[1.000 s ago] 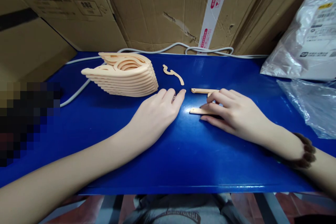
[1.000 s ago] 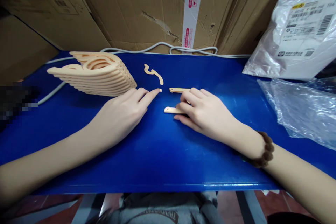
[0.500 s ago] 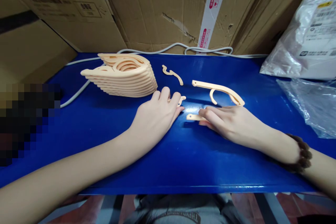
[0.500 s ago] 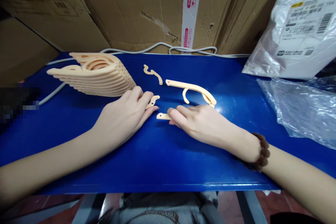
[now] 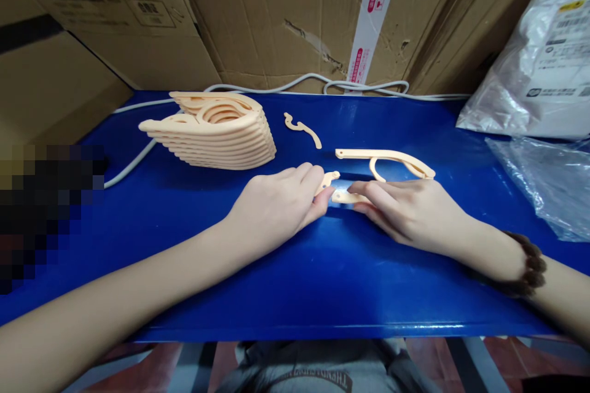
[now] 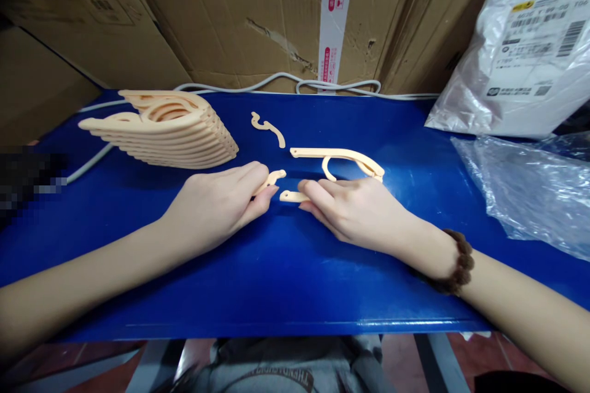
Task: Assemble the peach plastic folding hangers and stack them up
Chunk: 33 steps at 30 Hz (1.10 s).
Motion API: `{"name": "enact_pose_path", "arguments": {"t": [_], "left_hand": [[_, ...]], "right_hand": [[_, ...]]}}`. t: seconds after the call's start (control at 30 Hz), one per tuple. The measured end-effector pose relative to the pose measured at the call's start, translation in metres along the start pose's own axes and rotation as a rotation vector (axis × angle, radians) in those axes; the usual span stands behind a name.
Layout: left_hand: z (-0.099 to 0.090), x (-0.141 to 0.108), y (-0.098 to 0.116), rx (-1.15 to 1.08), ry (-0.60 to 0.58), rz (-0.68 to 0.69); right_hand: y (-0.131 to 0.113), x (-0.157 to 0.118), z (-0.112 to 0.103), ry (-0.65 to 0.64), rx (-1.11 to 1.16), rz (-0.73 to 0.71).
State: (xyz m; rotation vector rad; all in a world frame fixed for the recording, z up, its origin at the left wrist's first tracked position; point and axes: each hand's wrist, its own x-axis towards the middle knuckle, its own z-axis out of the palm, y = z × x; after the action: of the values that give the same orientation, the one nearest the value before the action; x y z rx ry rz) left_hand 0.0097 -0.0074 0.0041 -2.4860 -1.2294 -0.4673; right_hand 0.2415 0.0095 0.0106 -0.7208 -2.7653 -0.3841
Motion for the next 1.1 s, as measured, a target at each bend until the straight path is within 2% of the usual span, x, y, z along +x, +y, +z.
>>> {"name": "enact_pose_path", "arguments": {"t": [0.07, 0.2, 0.27, 0.47, 0.67, 0.83, 0.97, 1.1], "left_hand": [[-0.002, 0.000, 0.000, -0.053, -0.047, -0.028], [-0.003, 0.001, -0.001, -0.180, -0.234, -0.111], [-0.002, 0.001, -0.002, -0.250, -0.279, -0.135], [0.003, -0.001, -0.005, -0.359, -0.268, -0.121], [0.003, -0.001, -0.006, -0.427, -0.312, -0.081], [0.001, 0.000, -0.009, -0.460, -0.324, -0.033], [-0.003, 0.003, -0.010, -0.417, -0.339, 0.017], [-0.004, 0.005, -0.009, -0.243, -0.397, 0.055]], "right_hand": [[0.001, 0.000, -0.001, -0.002, -0.005, 0.007], [0.003, 0.001, -0.003, 0.003, -0.033, -0.001], [0.004, 0.002, -0.003, -0.004, -0.036, -0.007], [0.008, 0.001, -0.002, -0.051, -0.031, -0.008], [0.007, 0.000, -0.003, -0.022, -0.016, -0.012], [0.006, 0.000, -0.004, -0.007, -0.088, -0.034], [0.005, 0.001, -0.005, 0.056, -0.109, -0.052], [0.004, 0.002, -0.006, 0.051, -0.114, -0.048]]}}
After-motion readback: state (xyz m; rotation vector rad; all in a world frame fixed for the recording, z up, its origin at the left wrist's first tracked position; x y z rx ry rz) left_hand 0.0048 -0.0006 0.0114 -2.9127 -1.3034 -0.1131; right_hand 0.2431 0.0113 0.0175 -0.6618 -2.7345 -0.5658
